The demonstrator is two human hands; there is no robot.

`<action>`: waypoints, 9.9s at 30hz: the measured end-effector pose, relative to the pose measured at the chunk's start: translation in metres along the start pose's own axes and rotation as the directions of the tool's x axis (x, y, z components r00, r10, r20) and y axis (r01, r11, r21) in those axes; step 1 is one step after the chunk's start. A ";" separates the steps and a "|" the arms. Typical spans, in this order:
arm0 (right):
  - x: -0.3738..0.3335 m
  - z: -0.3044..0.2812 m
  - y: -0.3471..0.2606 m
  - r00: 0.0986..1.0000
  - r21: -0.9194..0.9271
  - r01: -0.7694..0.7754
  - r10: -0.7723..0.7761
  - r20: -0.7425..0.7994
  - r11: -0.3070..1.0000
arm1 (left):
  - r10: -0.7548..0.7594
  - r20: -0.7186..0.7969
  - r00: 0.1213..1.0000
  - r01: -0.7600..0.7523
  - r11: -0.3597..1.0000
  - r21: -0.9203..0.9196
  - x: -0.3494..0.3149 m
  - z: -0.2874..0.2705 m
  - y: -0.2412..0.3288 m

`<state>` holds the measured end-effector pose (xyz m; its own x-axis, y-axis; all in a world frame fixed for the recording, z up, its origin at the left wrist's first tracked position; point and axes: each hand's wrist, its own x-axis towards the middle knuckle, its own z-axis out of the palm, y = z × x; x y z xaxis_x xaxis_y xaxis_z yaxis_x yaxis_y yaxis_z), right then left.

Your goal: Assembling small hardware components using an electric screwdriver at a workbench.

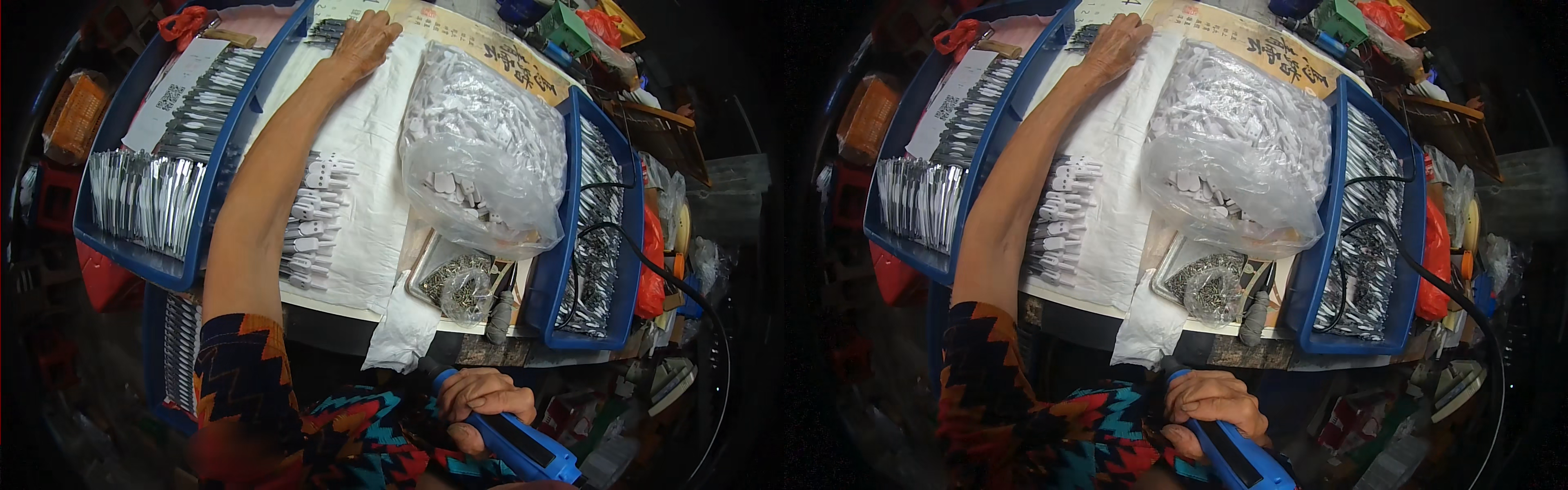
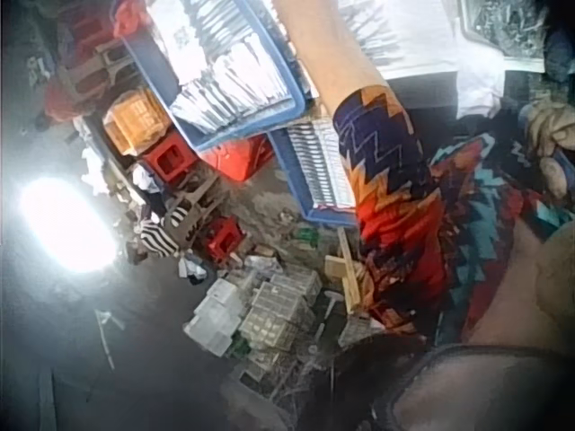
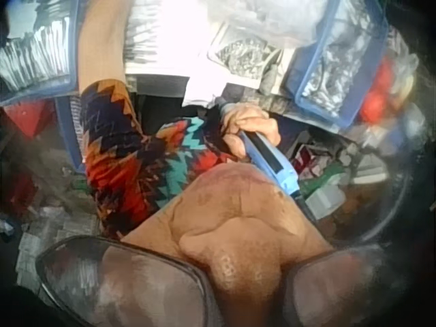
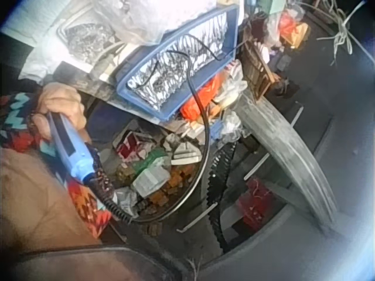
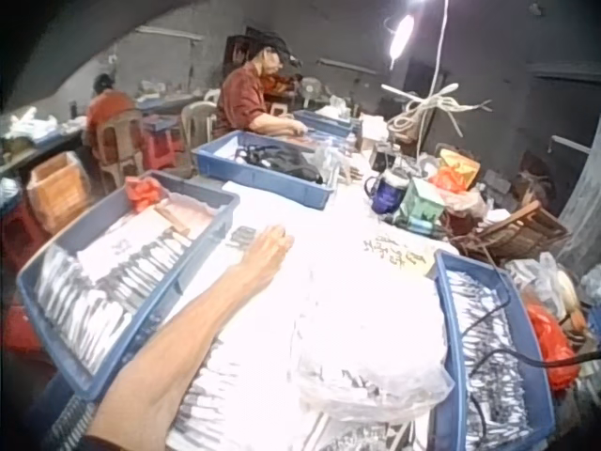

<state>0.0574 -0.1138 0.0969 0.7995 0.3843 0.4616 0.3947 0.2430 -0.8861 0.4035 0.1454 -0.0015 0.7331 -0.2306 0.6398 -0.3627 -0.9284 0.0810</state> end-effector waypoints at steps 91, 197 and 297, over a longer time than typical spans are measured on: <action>-0.001 0.010 0.027 0.978 -0.034 0.177 -0.179 -0.108 0.984 | -0.324 0.727 0.605 0.626 -0.370 -0.686 -0.261 -0.181 0.283; -0.021 0.009 0.013 0.987 -0.112 0.096 -0.109 -0.115 0.989 | -0.051 0.178 0.983 0.117 0.917 -0.382 -0.156 -0.175 0.084; -0.006 0.009 0.013 0.963 0.065 0.163 -0.145 -0.227 0.984 | -0.236 0.765 0.599 0.652 -0.411 -0.637 -0.266 -0.181 0.279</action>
<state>0.0535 -0.1051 0.0827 0.8156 0.1332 0.5631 0.4897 0.3594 -0.7943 0.0035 0.0008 -0.0103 0.9649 -0.1420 -0.2211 0.2609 0.4168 0.8708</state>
